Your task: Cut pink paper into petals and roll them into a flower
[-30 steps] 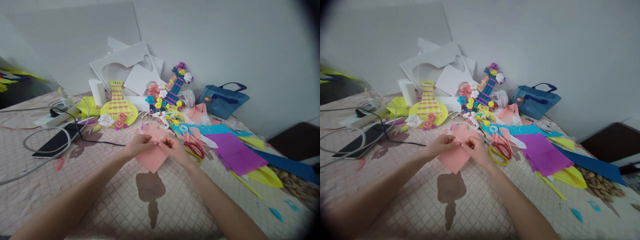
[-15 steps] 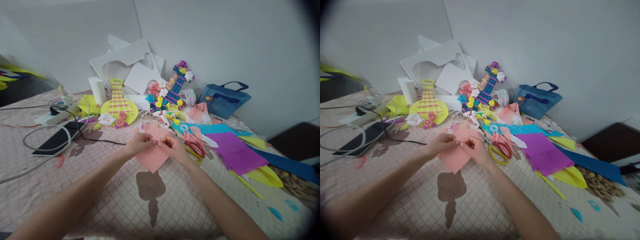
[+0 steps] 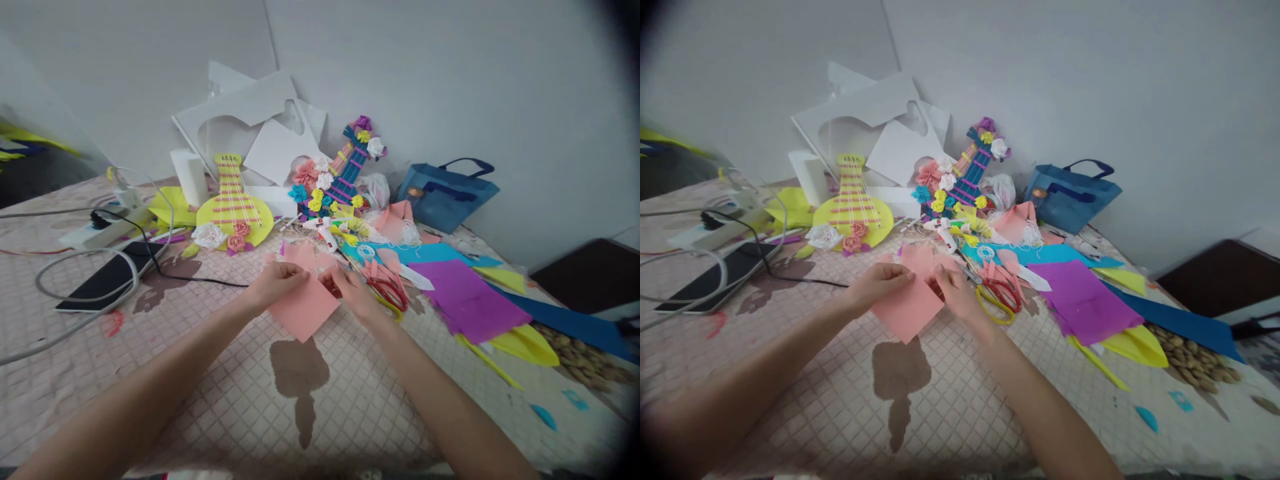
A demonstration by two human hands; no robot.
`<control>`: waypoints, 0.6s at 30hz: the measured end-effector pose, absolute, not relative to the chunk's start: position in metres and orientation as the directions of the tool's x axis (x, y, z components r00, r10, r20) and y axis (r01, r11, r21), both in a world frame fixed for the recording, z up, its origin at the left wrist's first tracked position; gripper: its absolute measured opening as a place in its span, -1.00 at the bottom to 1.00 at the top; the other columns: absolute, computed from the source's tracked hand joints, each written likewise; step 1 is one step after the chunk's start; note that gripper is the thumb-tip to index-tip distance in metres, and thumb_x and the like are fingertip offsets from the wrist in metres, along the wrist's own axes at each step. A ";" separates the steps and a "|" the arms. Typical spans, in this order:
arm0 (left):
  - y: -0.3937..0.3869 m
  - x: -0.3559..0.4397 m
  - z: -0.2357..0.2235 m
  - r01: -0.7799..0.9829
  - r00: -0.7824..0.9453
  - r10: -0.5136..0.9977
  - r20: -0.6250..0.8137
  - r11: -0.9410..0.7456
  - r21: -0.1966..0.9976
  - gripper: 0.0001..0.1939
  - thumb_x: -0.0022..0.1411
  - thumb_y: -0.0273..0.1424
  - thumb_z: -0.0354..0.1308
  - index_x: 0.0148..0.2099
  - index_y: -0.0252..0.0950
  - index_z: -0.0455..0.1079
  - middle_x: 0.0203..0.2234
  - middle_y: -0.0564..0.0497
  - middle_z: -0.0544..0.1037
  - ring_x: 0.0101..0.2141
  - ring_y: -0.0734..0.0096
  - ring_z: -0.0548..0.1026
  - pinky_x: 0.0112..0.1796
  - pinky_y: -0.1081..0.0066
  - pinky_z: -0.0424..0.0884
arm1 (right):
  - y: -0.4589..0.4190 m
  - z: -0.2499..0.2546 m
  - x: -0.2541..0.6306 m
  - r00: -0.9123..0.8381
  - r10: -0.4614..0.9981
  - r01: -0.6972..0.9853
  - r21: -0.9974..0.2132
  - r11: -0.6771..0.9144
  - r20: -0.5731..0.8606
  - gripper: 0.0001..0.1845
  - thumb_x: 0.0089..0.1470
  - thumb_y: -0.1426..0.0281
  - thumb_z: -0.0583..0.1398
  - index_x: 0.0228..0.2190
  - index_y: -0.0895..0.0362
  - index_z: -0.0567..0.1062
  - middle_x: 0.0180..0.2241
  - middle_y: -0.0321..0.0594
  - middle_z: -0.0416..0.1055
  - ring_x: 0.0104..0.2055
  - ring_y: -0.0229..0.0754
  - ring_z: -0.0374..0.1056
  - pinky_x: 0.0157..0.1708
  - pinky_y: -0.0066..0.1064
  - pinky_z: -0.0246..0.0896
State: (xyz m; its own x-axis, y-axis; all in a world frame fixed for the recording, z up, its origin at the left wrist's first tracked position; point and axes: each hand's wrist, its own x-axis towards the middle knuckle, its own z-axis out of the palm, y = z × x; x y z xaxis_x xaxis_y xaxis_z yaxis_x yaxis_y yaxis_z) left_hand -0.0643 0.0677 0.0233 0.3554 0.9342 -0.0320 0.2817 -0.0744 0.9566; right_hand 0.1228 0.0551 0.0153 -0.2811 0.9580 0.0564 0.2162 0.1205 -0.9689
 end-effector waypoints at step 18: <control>0.074 -0.066 0.018 0.224 0.311 0.950 0.029 -0.103 0.969 -0.60 0.01 -0.08 0.15 -0.40 -0.38 0.41 -0.55 0.02 0.44 -0.53 0.50 0.31 -0.54 0.51 0.15 | 0.055 0.017 0.127 -0.372 0.917 0.355 -0.890 0.287 0.147 -0.78 0.02 0.25 0.18 -0.48 0.15 0.34 -0.53 -0.35 0.20 -0.50 -0.33 0.11 -0.52 -0.47 -0.03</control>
